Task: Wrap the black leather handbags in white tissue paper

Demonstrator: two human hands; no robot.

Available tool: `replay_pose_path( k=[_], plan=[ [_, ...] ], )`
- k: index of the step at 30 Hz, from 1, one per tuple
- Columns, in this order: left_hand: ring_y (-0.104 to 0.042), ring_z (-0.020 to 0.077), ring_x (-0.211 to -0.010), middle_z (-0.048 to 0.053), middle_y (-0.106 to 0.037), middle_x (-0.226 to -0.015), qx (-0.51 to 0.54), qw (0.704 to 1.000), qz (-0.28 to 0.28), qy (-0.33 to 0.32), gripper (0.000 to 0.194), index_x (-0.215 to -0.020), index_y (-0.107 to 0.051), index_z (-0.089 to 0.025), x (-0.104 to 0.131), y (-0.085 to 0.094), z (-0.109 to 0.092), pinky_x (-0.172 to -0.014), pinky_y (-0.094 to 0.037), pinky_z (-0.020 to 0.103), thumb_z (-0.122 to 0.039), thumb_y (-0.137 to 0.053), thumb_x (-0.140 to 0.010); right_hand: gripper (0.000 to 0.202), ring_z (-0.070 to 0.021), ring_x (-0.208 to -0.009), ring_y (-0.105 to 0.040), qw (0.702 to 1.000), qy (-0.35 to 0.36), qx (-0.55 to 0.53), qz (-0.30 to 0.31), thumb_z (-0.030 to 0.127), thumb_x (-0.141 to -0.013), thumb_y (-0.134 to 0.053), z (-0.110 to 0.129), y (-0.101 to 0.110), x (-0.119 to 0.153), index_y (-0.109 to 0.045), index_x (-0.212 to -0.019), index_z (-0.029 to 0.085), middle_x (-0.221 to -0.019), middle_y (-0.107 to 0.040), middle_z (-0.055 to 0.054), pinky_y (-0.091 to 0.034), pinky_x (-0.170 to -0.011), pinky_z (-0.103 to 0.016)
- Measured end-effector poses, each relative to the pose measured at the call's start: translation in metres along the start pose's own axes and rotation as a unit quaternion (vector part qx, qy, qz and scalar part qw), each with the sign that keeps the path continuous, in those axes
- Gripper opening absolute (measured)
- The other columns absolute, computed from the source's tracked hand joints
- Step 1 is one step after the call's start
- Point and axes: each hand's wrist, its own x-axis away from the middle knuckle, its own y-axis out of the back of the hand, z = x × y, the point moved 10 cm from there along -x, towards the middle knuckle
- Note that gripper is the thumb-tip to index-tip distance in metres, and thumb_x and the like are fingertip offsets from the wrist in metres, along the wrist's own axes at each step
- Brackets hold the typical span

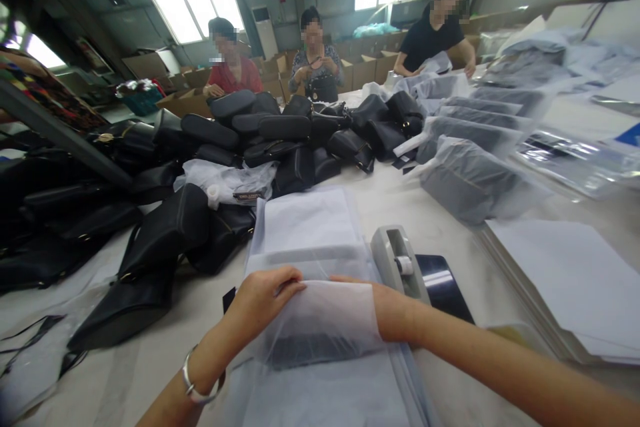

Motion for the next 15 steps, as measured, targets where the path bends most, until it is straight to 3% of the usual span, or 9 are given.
replay_pose_path(
  k=[2, 3, 6, 8, 12, 15],
  plan=[
    [-0.071, 0.0190, -0.080, -0.001, -0.076, -0.087, 0.001, 1.000, -0.001, 0.006, 0.011, -0.090, -0.069, -0.025, -0.002, 0.001, 0.002, -0.069, -0.043, 0.025, -0.031, -0.061, -0.093, 0.029, -0.0118, -0.080, -0.072, 0.997, 0.064, -0.023, 0.045, 0.022, -0.090, -0.047, 0.011, 0.004, 0.008, -0.075, -0.096, 0.016, -0.088, -0.077, -0.004, -0.060, -0.074, -0.023],
    [-0.071, 0.0192, -0.081, -0.001, -0.076, -0.087, 0.001, 1.000, -0.001, 0.008, 0.010, -0.090, -0.069, -0.025, -0.003, 0.002, 0.002, -0.069, -0.043, 0.026, -0.031, -0.062, -0.092, 0.033, -0.0140, -0.087, -0.072, 0.996, 0.066, -0.036, 0.046, 0.021, -0.092, -0.045, 0.012, 0.011, 0.010, -0.073, -0.106, 0.012, -0.096, -0.077, -0.007, -0.059, -0.082, -0.026],
    [-0.071, 0.0196, -0.080, 0.000, -0.076, -0.085, 0.005, 1.000, -0.002, 0.007, 0.011, -0.088, -0.070, -0.024, -0.005, 0.003, 0.001, -0.068, -0.043, 0.026, -0.030, -0.061, -0.092, 0.038, -0.0196, -0.096, -0.073, 0.994, -0.075, -0.071, -0.042, 0.025, -0.098, -0.043, -0.015, 0.043, 0.014, -0.063, -0.129, 0.019, -0.112, -0.074, -0.010, -0.060, -0.086, -0.032],
    [-0.071, 0.0195, -0.079, 0.000, -0.076, -0.085, 0.006, 1.000, -0.003, -0.001, 0.011, -0.088, -0.070, -0.025, -0.006, 0.003, -0.001, -0.067, -0.042, 0.026, -0.030, -0.061, -0.092, 0.042, -0.0213, -0.100, -0.072, 0.986, -0.130, -0.076, -0.070, 0.033, -0.099, -0.045, -0.022, 0.051, 0.017, -0.054, -0.139, 0.022, -0.118, -0.072, -0.010, -0.060, -0.085, -0.033],
    [-0.071, 0.0196, -0.077, 0.000, -0.077, -0.084, 0.004, 1.000, -0.003, -0.009, 0.010, -0.088, -0.070, -0.025, -0.008, 0.001, -0.001, -0.067, -0.043, 0.026, -0.029, -0.061, -0.091, 0.044, -0.0258, -0.118, -0.062, 0.997, -0.074, 0.006, -0.019, 0.045, -0.094, -0.055, 0.002, 0.031, 0.005, -0.059, -0.132, 0.024, -0.127, -0.067, -0.010, -0.052, -0.100, -0.042],
    [-0.071, 0.0196, -0.078, 0.000, -0.077, -0.084, 0.002, 1.000, -0.007, -0.009, 0.011, -0.090, -0.070, -0.025, -0.008, 0.001, 0.001, -0.068, -0.043, 0.026, -0.031, -0.061, -0.092, 0.030, -0.0236, -0.104, -0.067, 0.996, -0.080, 0.038, -0.004, 0.043, -0.095, -0.055, 0.003, 0.014, -0.004, -0.069, -0.113, 0.024, -0.109, -0.072, -0.007, -0.053, -0.093, -0.039]
  ],
)
